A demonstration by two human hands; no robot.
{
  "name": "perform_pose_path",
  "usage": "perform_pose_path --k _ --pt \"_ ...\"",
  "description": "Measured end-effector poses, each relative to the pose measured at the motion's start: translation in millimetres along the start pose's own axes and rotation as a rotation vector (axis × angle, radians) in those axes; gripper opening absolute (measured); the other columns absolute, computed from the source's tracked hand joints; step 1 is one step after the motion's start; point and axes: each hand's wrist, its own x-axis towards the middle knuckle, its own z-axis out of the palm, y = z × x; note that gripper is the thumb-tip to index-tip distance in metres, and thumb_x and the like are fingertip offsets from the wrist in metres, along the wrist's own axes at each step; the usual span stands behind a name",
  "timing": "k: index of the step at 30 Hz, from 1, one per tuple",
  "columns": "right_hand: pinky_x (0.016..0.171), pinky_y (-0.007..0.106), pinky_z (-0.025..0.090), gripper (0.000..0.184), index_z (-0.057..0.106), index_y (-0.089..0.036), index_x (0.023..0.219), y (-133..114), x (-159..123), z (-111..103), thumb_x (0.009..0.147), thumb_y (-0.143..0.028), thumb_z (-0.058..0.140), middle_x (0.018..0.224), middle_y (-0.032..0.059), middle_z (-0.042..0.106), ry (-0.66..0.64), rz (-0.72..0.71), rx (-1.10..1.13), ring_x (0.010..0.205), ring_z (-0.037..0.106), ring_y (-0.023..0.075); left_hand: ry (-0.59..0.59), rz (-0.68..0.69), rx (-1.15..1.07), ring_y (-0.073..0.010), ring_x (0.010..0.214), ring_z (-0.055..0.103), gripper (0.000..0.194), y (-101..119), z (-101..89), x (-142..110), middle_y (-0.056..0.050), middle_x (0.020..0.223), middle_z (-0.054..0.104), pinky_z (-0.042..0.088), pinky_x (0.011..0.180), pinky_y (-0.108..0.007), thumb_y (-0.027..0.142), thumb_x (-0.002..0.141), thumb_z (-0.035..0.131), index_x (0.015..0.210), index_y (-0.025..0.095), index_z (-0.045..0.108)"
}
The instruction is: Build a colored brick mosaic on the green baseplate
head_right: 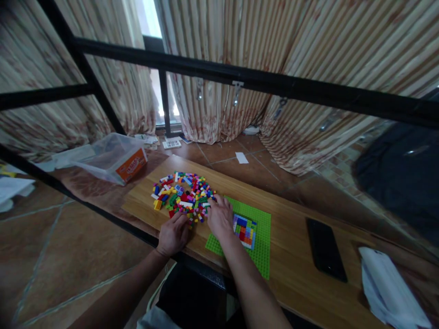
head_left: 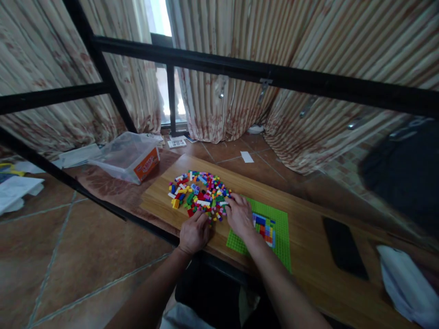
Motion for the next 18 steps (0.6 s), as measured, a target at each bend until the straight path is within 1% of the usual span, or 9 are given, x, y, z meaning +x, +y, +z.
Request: perform_pose_path --k 4,8,12,15,18 --pt "0.092 0.043 0.036 0.022 0.065 -0.023 0.105 -11 -2 4 0.086 -0.025 0.052 0.123 0.0089 0.056 0.022 0.067 0.025 0.111 0.045 0.0281 0.008 0.008 0.007 -0.0154 0.076 0.059 0.014 0 -0.3 1 -0.004 0.084 0.059 0.047 0.067 -0.025 0.016 0.085 0.04 0.082 0.021 0.053" --pt "0.091 0.041 0.036 0.015 0.064 -0.022 0.097 -17 -5 4 0.084 -0.024 0.056 0.117 0.0081 0.059 0.049 0.1 0.091 0.108 0.046 0.0264 0.013 0.02 0.011 -0.0157 0.077 0.06 0.016 0 0.0 2 -0.004 0.084 0.059 0.048 0.069 -0.025 0.017 0.086 0.039 0.081 0.021 0.054" --pt "0.088 0.037 0.038 0.011 0.063 -0.022 0.091 -20 -7 1 0.082 -0.02 0.057 0.101 0.006 0.063 0.081 0.103 0.16 0.098 0.05 0.0238 0.023 0.015 0.003 -0.0152 0.077 0.061 0.018 0 -0.3 2 -0.005 0.086 0.06 0.048 0.068 -0.025 0.017 0.088 0.038 0.082 0.02 0.055" --pt "0.084 0.035 0.039 0.007 0.063 -0.022 0.083 -20 -10 1 0.081 -0.019 0.057 0.088 0.0042 0.064 0.102 0.113 0.227 0.09 0.052 0.0224 0.021 0.004 0.0 -0.0147 0.074 0.06 0.018 0 -0.7 2 -0.005 0.086 0.06 0.047 0.066 -0.024 0.016 0.088 0.038 0.084 0.02 0.056" --pt "0.077 0.033 0.042 0.009 0.063 -0.022 0.075 -20 -15 4 0.081 -0.023 0.056 0.078 0.0022 0.063 0.113 0.166 0.397 0.08 0.054 0.0196 0.015 -0.017 0.005 -0.0151 0.072 0.06 0.018 2 -1.0 2 -0.005 0.086 0.061 0.048 0.066 -0.025 0.02 0.09 0.038 0.089 0.02 0.056"
